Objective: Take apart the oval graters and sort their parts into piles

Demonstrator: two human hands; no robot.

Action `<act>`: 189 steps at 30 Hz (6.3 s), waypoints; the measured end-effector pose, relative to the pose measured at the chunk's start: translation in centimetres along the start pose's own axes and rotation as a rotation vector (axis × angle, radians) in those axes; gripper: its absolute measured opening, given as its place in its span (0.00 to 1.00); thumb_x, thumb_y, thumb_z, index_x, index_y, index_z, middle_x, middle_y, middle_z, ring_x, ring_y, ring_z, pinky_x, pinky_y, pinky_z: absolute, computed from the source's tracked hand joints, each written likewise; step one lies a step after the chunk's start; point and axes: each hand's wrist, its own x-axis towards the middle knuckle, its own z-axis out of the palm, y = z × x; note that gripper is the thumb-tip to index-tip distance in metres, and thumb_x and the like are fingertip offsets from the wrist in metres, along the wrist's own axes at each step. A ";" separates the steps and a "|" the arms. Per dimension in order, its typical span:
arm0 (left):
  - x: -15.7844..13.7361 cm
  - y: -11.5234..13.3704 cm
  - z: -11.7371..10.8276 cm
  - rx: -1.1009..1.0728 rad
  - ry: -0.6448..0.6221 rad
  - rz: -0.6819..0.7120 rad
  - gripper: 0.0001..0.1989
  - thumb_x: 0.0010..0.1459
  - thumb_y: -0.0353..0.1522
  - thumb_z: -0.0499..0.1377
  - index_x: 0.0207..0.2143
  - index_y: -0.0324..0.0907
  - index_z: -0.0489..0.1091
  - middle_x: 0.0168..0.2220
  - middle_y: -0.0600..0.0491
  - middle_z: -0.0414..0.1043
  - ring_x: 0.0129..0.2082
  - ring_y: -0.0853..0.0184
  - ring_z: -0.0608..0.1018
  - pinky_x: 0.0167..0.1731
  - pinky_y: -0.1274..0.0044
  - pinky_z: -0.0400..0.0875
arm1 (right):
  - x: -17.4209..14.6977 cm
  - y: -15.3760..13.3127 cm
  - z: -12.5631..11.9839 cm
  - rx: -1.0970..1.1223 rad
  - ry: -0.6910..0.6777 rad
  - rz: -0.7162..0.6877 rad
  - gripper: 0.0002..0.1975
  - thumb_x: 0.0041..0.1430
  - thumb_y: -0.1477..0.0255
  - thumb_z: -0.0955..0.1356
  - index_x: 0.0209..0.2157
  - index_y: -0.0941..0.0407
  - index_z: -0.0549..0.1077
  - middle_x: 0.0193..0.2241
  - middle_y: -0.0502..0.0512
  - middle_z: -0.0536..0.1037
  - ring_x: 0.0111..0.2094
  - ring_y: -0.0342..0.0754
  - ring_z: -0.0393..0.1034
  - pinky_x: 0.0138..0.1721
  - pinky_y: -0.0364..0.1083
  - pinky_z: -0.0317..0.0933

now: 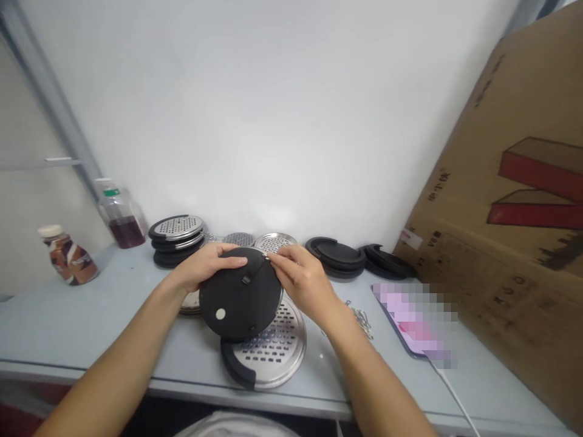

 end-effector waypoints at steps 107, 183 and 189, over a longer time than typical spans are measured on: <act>-8.2 1.9 8.5 1.286 0.430 1.300 0.13 0.60 0.23 0.55 0.46 0.31 0.75 0.44 0.43 0.79 0.46 0.58 0.80 0.45 0.68 0.77 | 1.5 1.5 -3.8 0.491 0.879 0.708 0.10 0.55 0.64 0.71 0.31 0.56 0.73 0.22 0.48 0.73 0.16 0.39 0.59 0.15 0.40 0.53; -0.4 -2.7 4.2 0.477 0.237 0.716 0.09 0.64 0.33 0.55 0.39 0.41 0.74 0.42 0.48 0.77 0.45 0.64 0.76 0.49 0.72 0.68 | -1.6 -0.5 2.2 -0.174 -0.187 0.089 0.14 0.67 0.76 0.59 0.48 0.61 0.72 0.30 0.58 0.76 0.29 0.47 0.70 0.31 0.44 0.65; -0.3 -1.8 6.0 0.616 0.118 0.763 0.11 0.65 0.30 0.53 0.39 0.41 0.76 0.40 0.48 0.78 0.43 0.64 0.77 0.47 0.72 0.70 | -1.1 -0.7 2.3 -0.199 -0.021 0.139 0.14 0.66 0.77 0.60 0.48 0.63 0.73 0.29 0.59 0.76 0.29 0.47 0.71 0.32 0.44 0.64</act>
